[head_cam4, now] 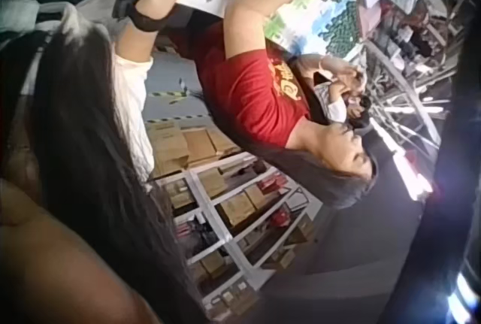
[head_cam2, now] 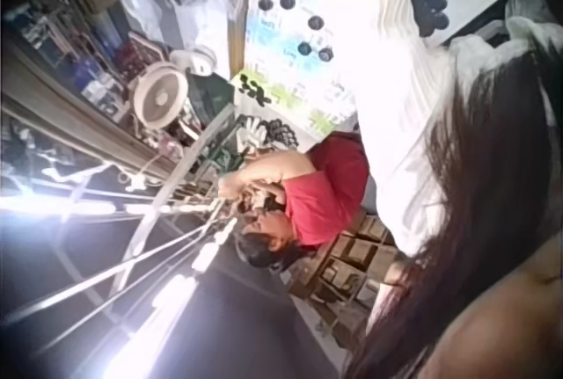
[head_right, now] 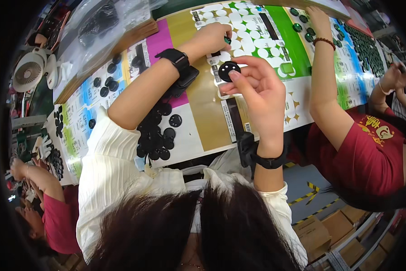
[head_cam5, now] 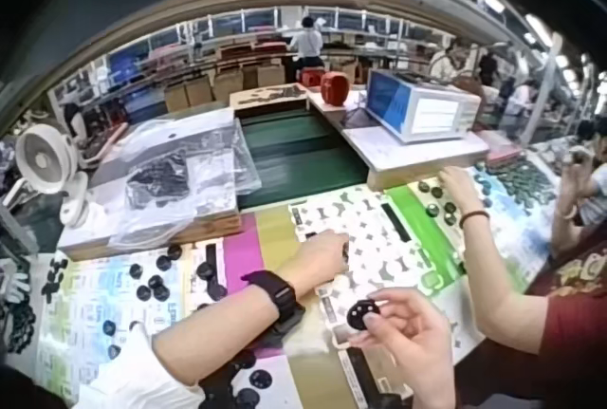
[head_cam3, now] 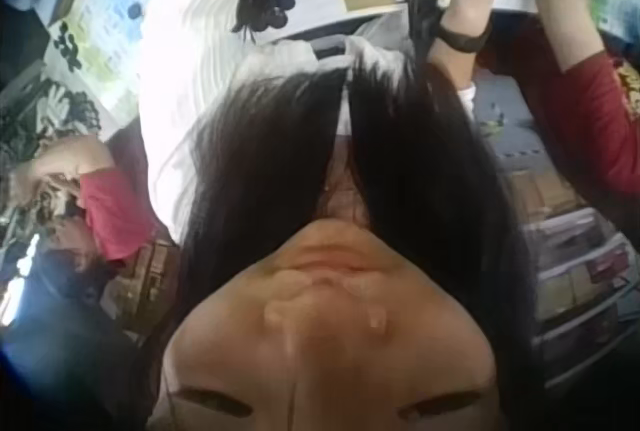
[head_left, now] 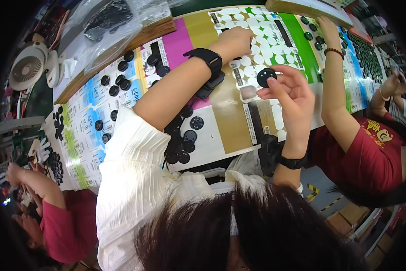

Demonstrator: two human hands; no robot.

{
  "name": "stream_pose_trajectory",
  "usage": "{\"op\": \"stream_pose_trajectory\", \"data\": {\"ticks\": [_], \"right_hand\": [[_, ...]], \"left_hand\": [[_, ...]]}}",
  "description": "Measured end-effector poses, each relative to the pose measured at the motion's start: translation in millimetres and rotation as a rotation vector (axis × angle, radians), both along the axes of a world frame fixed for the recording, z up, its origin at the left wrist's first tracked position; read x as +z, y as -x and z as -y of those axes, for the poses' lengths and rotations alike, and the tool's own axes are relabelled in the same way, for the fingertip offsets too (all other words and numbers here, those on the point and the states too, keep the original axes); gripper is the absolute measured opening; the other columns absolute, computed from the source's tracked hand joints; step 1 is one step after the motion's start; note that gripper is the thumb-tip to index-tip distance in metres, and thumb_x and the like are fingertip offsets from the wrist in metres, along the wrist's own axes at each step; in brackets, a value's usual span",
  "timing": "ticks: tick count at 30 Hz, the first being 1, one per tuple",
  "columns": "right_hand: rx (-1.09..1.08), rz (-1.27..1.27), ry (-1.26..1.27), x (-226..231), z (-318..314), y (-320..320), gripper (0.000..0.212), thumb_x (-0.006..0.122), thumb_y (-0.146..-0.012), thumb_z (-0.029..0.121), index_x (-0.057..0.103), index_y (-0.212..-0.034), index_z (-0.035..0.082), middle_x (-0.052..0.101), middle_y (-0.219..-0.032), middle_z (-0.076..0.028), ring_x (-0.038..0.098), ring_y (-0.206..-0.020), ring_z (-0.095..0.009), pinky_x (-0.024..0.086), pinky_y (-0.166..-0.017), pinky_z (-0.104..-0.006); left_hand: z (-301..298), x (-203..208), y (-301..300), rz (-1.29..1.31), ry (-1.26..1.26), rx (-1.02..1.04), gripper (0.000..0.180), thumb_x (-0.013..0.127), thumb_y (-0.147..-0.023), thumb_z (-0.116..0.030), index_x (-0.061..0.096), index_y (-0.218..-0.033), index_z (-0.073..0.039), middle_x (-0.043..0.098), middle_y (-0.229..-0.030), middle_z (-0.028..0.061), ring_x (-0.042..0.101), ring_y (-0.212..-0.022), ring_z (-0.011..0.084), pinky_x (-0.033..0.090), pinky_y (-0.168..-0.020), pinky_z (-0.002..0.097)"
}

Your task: Assembling small black plastic housing components for electronics on a production line.

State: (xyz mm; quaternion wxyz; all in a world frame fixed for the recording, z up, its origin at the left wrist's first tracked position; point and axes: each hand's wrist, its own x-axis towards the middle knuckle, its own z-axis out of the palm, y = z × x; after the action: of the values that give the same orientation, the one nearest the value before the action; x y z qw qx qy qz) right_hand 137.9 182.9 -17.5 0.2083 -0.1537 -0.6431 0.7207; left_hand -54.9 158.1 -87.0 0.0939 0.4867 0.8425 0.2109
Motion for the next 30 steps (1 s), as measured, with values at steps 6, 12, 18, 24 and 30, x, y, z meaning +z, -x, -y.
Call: {"op": "stream_pose_trajectory", "data": {"ticks": [6,12,18,24,30], "right_hand": [[-0.012,-0.05,0.034,2.8,5.1,1.7,0.02,0.052,-0.079,-0.001,0.049,-0.098,-0.006,0.054,-0.081,-0.009,0.06,-0.066,-0.015,0.048,-0.058,-0.0213],[0.037,-0.133,0.037,5.1,11.3,2.0,0.023,0.052,-0.078,-0.006,0.049,-0.101,-0.005,0.051,-0.08,-0.006,0.059,-0.063,-0.013,0.048,-0.056,-0.0207],[0.17,-0.153,0.006,8.1,39.0,15.4,0.025,0.051,-0.078,-0.007,0.053,-0.102,-0.002,0.053,-0.08,-0.007,0.059,-0.064,-0.012,0.048,-0.056,-0.0195],[0.211,-0.238,-0.427,-1.2,53.6,22.9,0.028,0.059,-0.07,-0.005,0.06,-0.096,0.004,0.056,-0.079,-0.008,0.058,-0.063,-0.014,0.047,-0.053,-0.0218],[0.16,-0.264,-0.855,4.7,57.6,21.6,0.038,0.067,-0.059,0.001,0.061,-0.096,0.005,0.056,-0.079,-0.009,0.055,-0.065,-0.02,0.044,-0.053,-0.0249]], "left_hand": [[10.1,7.7,-8.8,0.064,-0.02,-0.011,0.027,0.067,-0.064,-0.017,0.057,-0.088,-0.01,0.061,-0.079,0.01,0.058,-0.074,0.0259,0.045,-0.063,0.0362],[100.8,78.4,-57.7,0.94,-0.382,0.037,0.023,0.051,-0.08,-0.004,0.051,-0.104,-0.003,0.056,-0.075,0.0026,0.052,-0.061,0.0069,0.042,-0.053,0.0181],[158.2,95.6,-102.8,1.088,-0.73,0.252,0.032,0.051,-0.079,-0.001,0.047,-0.11,0.006,0.058,-0.09,0.011,0.056,-0.07,0.0132,0.047,-0.063,0.023],[174.3,84.0,-119.8,1.028,-0.856,0.377,0.031,0.056,-0.077,0.002,0.049,-0.107,0.003,0.057,-0.089,0.0075,0.054,-0.068,0.0077,0.045,-0.058,0.0183],[182.8,87.9,-121.4,1.022,-0.837,0.395,0.03,0.056,-0.077,0.002,0.049,-0.106,0.004,0.058,-0.088,0.0082,0.054,-0.066,0.0079,0.044,-0.054,0.0177]]}}
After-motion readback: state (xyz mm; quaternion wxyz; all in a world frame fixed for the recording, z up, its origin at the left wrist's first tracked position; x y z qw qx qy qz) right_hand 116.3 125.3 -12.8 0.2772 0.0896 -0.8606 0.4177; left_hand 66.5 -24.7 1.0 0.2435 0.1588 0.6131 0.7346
